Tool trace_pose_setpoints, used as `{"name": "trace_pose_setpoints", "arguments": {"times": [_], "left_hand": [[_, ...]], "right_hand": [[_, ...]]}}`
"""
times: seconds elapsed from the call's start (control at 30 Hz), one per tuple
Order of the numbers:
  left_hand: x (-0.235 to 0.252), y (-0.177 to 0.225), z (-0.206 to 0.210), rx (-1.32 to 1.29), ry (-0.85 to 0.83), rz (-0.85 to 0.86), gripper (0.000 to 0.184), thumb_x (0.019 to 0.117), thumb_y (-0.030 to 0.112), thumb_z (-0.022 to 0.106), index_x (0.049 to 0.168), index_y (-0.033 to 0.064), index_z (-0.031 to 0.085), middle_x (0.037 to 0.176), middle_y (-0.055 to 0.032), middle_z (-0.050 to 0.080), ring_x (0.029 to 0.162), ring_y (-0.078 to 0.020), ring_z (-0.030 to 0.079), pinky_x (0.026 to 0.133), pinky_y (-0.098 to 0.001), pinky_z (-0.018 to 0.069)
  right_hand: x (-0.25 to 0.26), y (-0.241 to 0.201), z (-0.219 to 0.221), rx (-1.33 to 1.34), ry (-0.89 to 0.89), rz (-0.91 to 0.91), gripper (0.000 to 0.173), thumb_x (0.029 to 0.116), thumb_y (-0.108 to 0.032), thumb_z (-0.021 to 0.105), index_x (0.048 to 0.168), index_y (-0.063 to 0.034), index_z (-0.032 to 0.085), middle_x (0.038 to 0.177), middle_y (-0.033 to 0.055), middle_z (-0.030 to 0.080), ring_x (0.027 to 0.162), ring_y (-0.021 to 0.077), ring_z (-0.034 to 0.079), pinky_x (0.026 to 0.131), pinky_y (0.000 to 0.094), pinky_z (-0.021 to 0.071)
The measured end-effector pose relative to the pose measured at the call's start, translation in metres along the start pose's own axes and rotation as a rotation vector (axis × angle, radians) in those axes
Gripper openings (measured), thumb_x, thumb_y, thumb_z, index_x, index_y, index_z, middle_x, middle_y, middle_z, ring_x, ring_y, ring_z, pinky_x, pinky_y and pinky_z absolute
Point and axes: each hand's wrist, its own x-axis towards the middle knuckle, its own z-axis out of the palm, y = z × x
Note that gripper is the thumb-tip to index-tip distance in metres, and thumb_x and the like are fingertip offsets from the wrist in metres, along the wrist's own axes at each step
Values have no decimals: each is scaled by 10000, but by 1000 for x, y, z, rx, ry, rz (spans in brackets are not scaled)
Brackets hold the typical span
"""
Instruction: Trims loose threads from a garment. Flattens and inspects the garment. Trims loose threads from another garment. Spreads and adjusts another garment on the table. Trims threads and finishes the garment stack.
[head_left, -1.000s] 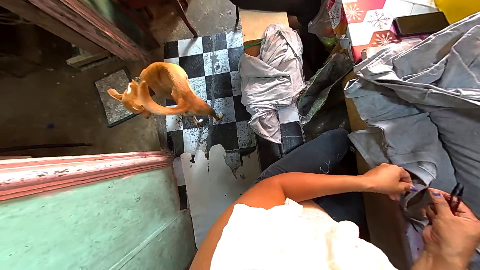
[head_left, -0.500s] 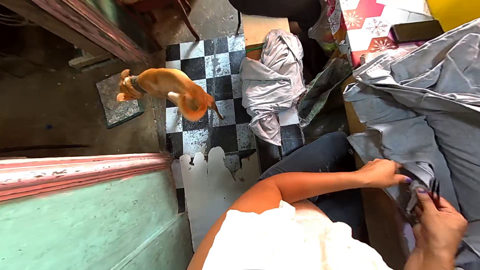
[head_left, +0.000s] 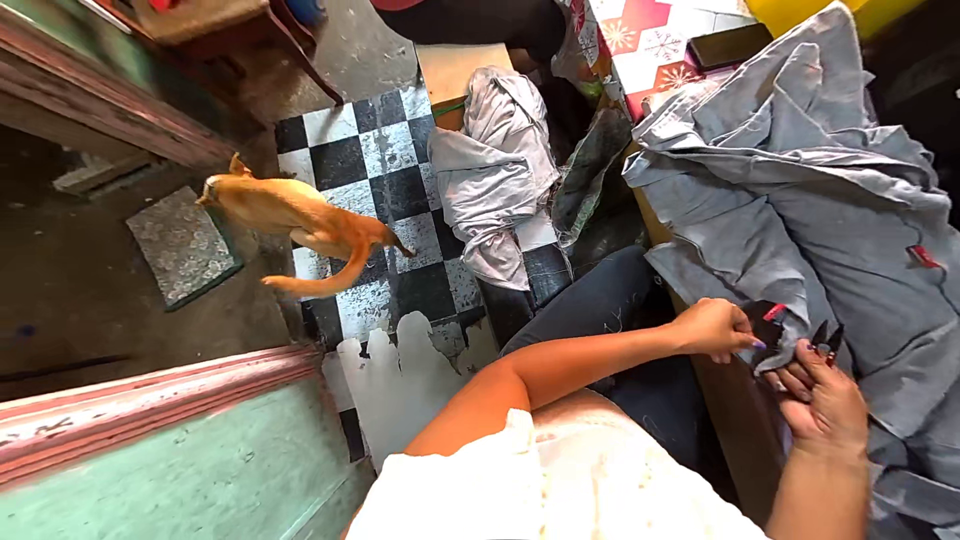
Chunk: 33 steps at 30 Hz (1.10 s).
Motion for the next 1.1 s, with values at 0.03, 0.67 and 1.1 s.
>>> {"name": "trace_pose_setpoints", "arguments": {"times": [0.03,0.67,1.1], "left_hand": [[2,0,4,-37,28,-7,293,1012,168,654,1100,-111,665,847,-161,704,640,-158,655,650,-307,561],[33,11,19,50,287,264,296,963,55,674,1195,-128,651,1142,-275,671,1056,-339,666,966,-431,518],[31,10,-10,896,188,537,496,909,-52,613,1344,175,687,1614,-23,438,1538,-279,305,1238,-569,191]], "right_hand": [[1,0,2,-1,-5,-5,384,1079,-157,450,717,-222,558,464,-143,353,386,-23,309,419,146,320],[-3,-7,7,-172,15,-43,291,1054,-130,498,790,-234,565,489,-156,407,397,-30,345,419,139,346],[-14,-16,-8,-1252,39,-536,362,1068,-109,418,1243,136,619,1219,352,629,1108,427,645,972,542,505]]}}
